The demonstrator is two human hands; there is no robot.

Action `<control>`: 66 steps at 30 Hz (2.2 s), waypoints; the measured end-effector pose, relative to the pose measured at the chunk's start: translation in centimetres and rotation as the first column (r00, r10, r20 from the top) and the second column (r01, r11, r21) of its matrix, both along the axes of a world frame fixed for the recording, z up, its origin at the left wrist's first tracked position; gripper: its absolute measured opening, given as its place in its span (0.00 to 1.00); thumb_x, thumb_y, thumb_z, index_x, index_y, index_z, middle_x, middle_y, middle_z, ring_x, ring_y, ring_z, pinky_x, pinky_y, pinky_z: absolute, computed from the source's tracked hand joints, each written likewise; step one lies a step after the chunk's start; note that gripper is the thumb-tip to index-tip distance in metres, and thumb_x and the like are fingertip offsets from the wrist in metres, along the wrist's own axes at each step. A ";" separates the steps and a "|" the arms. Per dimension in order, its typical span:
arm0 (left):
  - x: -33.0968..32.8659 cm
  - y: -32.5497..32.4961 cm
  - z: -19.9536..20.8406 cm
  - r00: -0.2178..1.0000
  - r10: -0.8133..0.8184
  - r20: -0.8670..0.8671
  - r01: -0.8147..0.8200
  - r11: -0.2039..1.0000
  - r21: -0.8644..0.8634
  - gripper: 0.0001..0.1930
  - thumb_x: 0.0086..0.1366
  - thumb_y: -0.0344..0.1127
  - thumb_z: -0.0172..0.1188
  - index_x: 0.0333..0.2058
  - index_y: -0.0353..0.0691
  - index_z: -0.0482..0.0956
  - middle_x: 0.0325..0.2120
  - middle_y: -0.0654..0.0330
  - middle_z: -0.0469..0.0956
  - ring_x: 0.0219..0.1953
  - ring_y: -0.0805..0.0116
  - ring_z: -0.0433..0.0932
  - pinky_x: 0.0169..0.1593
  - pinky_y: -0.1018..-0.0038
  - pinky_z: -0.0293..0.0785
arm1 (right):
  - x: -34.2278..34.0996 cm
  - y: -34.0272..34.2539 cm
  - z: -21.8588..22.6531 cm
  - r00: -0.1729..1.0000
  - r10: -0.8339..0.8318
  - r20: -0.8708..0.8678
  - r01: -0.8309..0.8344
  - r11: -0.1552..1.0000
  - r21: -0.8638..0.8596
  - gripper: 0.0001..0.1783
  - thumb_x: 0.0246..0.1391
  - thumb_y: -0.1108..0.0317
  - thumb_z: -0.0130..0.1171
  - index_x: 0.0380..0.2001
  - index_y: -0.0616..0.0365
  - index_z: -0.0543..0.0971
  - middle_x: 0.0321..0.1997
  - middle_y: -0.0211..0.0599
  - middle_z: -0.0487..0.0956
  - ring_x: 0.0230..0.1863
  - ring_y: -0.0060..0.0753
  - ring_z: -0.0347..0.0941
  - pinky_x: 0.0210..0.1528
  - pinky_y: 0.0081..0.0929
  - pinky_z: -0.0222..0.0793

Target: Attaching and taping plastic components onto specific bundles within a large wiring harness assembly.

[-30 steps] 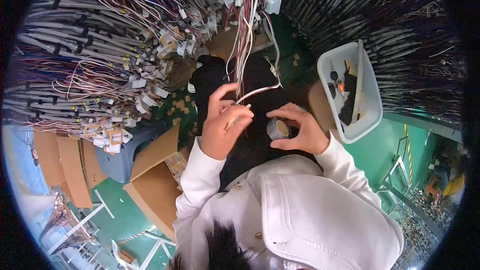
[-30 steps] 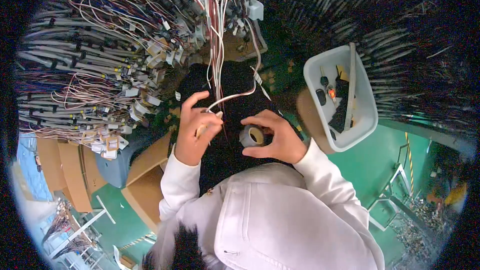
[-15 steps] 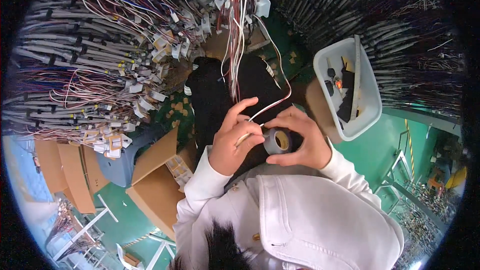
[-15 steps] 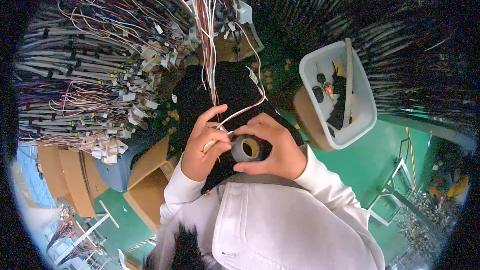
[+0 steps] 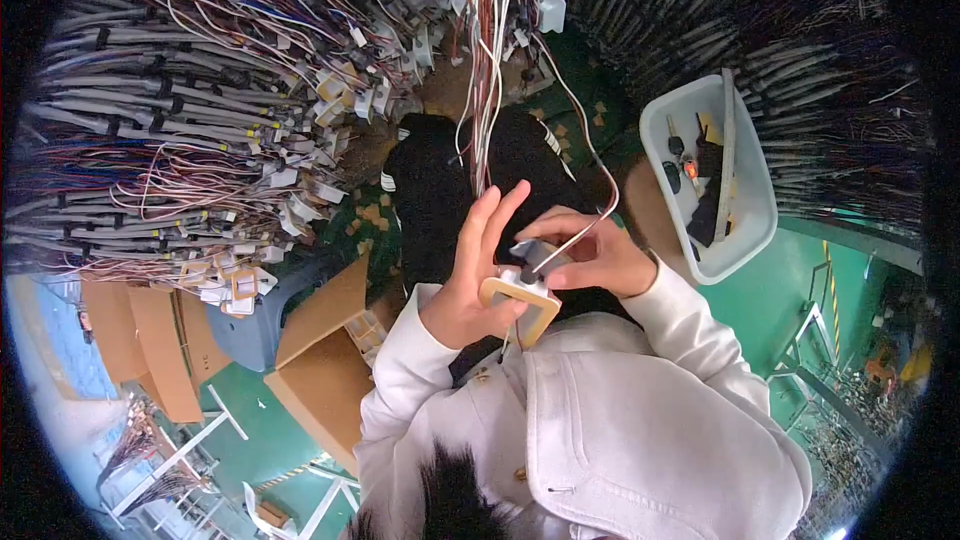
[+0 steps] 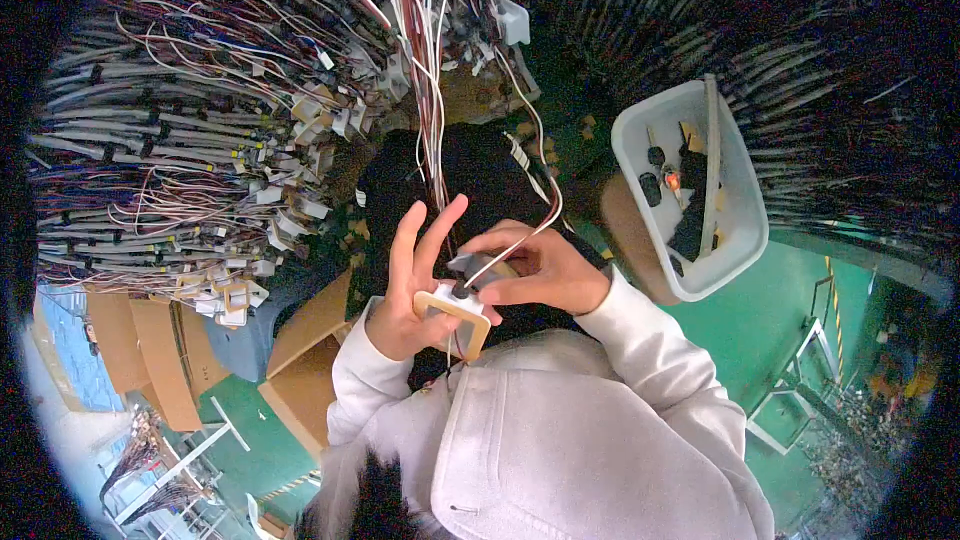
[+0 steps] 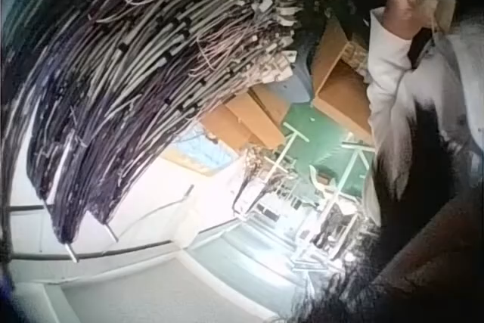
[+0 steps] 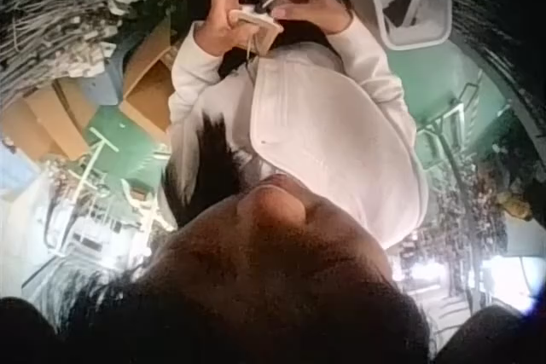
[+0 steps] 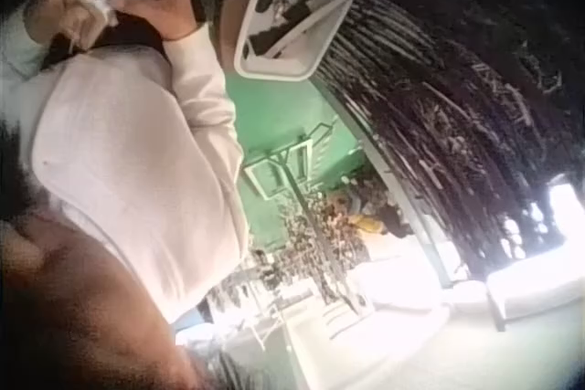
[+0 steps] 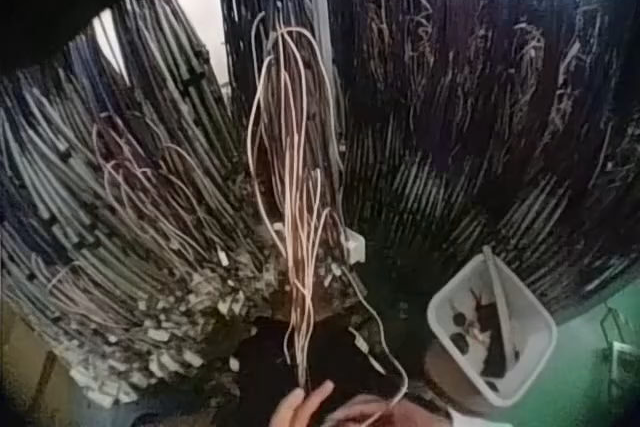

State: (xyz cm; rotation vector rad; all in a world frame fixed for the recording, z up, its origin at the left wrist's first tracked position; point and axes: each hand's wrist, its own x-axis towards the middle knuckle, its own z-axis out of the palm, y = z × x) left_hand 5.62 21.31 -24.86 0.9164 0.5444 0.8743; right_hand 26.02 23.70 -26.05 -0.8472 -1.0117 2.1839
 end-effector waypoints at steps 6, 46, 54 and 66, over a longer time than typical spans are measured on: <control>-0.2 0.6 1.1 0.997 -0.072 0.004 0.072 0.996 -0.058 0.53 0.52 0.28 0.56 0.64 0.54 0.23 0.67 0.53 0.32 0.63 0.65 0.52 0.52 0.75 0.65 | -0.2 1.2 0.7 0.993 0.111 -0.045 -0.099 0.974 0.201 0.30 0.34 0.66 0.72 0.45 0.62 0.76 0.47 0.36 0.68 0.51 0.31 0.64 0.56 0.28 0.56; -0.7 0.3 0.1 0.916 -0.027 -0.400 -0.010 0.996 -0.090 0.18 0.51 0.27 0.63 0.42 0.37 0.71 0.39 0.60 0.71 0.42 0.74 0.71 0.48 0.77 0.67 | 1.4 2.5 2.5 0.936 0.333 0.115 -0.348 0.825 0.445 0.22 0.41 0.73 0.64 0.44 0.53 0.74 0.45 0.33 0.66 0.51 0.31 0.60 0.54 0.26 0.54; -1.5 -0.1 2.4 0.857 0.073 -0.510 -0.032 0.996 0.089 0.16 0.51 0.24 0.61 0.40 0.39 0.73 0.35 0.64 0.75 0.38 0.77 0.73 0.44 0.78 0.69 | 1.1 1.8 3.8 0.967 0.196 0.163 -0.230 0.947 0.226 0.33 0.38 0.72 0.69 0.51 0.59 0.69 0.43 0.29 0.71 0.45 0.22 0.66 0.43 0.24 0.66; -1.6 -0.2 1.3 0.986 -0.019 -0.167 -0.060 0.889 -0.454 0.17 0.53 0.20 0.51 0.43 0.39 0.65 0.34 0.61 0.71 0.30 0.69 0.77 0.31 0.74 0.77 | 1.0 2.0 5.9 0.955 0.122 0.272 -0.286 0.634 0.718 0.29 0.36 0.62 0.67 0.43 0.63 0.73 0.39 0.44 0.71 0.39 0.44 0.68 0.41 0.33 0.65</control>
